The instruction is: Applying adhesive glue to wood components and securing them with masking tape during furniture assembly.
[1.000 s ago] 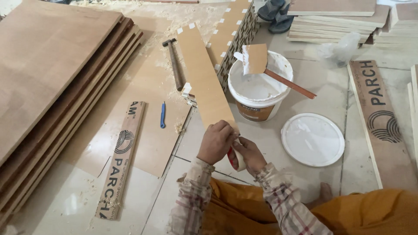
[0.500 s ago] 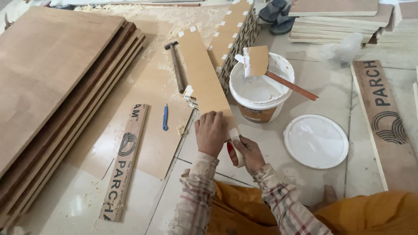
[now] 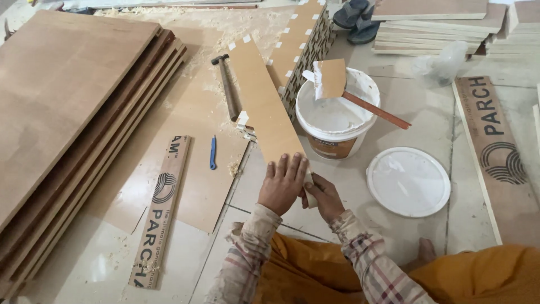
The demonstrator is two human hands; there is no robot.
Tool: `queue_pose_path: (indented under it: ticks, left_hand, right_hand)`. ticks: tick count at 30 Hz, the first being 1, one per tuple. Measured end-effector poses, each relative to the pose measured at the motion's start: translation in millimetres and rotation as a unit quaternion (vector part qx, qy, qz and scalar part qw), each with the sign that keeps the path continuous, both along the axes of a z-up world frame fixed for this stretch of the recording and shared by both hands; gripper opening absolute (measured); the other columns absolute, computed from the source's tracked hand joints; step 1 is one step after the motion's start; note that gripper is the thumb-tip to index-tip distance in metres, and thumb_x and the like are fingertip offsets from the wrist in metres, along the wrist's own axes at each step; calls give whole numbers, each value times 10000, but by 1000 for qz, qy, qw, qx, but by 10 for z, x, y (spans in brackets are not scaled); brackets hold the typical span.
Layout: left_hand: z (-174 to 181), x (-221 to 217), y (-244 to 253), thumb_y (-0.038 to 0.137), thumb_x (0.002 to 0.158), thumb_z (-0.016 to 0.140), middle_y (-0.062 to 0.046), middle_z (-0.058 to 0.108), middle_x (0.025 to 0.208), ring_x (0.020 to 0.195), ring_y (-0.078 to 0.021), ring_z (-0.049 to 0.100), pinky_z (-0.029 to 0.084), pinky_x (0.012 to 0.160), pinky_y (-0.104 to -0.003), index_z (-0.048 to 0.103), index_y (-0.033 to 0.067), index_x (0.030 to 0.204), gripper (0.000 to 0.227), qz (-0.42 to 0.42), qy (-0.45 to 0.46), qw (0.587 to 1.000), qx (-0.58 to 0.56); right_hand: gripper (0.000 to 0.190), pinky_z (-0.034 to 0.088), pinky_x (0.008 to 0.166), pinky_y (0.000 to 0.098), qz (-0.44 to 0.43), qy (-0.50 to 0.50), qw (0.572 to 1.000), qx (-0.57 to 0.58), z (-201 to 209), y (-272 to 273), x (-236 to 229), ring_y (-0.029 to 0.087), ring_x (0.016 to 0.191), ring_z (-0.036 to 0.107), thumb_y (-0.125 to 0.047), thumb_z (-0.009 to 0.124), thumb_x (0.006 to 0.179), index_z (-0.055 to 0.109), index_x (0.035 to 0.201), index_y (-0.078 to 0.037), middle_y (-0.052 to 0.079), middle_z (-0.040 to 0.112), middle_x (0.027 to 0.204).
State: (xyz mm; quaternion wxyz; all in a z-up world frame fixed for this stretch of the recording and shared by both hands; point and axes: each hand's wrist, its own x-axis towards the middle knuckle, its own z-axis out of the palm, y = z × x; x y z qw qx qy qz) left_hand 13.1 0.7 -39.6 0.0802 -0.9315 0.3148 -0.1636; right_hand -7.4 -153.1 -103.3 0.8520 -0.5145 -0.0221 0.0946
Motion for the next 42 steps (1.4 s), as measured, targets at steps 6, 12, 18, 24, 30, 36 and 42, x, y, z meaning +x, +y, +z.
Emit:
queue_pose_path:
  ticks: [6,12,18,24,30,36,42]
  left_hand:
    - [-110,21,-8,250,953,575,-164,500,1530,1356,-400,523,469,1035,-614,493,38,1484,578,-1,-49,999,-6]
    - [-102,-2,2,235,950,574,-160,507,1527,1357,-391,526,469,1042,-607,498,38,1474,565,-4,-56,998,4]
    - [288,-108,-68,247,917,593,-158,494,1521,1372,-376,495,433,1067,-595,510,36,1461,590,-3,-25,999,-27]
    - [286,36,-157,326,885,623,-179,491,1481,1335,-406,479,407,1033,-644,554,107,1404,568,-23,13,997,-74]
    - [38,245,-159,294,902,627,-243,497,1497,1315,-472,530,498,946,-608,589,48,1307,476,-55,-12,998,38]
    - [-9,305,-145,272,918,640,-338,591,1368,1216,-519,626,578,855,-615,599,-46,1166,406,-103,-80,988,81]
    - [-69,324,-165,309,834,627,-380,631,1270,1136,-543,655,594,773,-619,625,-59,1077,441,-135,-95,981,106]
  right_hand:
    - [250,484,501,300,-3,6,1000,-9,-321,3,138,154,542,571,-185,516,1057,627,945,8,82,634,729]
    - [287,478,482,301,4,12,999,-32,-242,-20,194,156,523,574,-206,527,1049,635,911,21,90,640,701]
    - [285,470,492,299,-13,17,1000,-22,-364,16,189,142,552,570,-215,530,1050,643,961,32,77,646,741]
    - [284,499,531,296,-5,12,1000,6,-358,54,156,136,598,577,-191,493,1051,647,1133,34,78,656,804]
    - [243,497,509,316,-3,47,999,24,-283,48,152,162,561,582,-131,477,1014,623,1117,33,79,656,764]
    - [210,467,484,325,6,40,999,-6,-156,50,168,174,522,556,-116,484,1021,621,997,42,91,628,670]
    - [251,504,544,306,-131,-9,986,-100,-410,259,-217,150,590,587,-135,485,1048,651,1033,52,87,644,721]
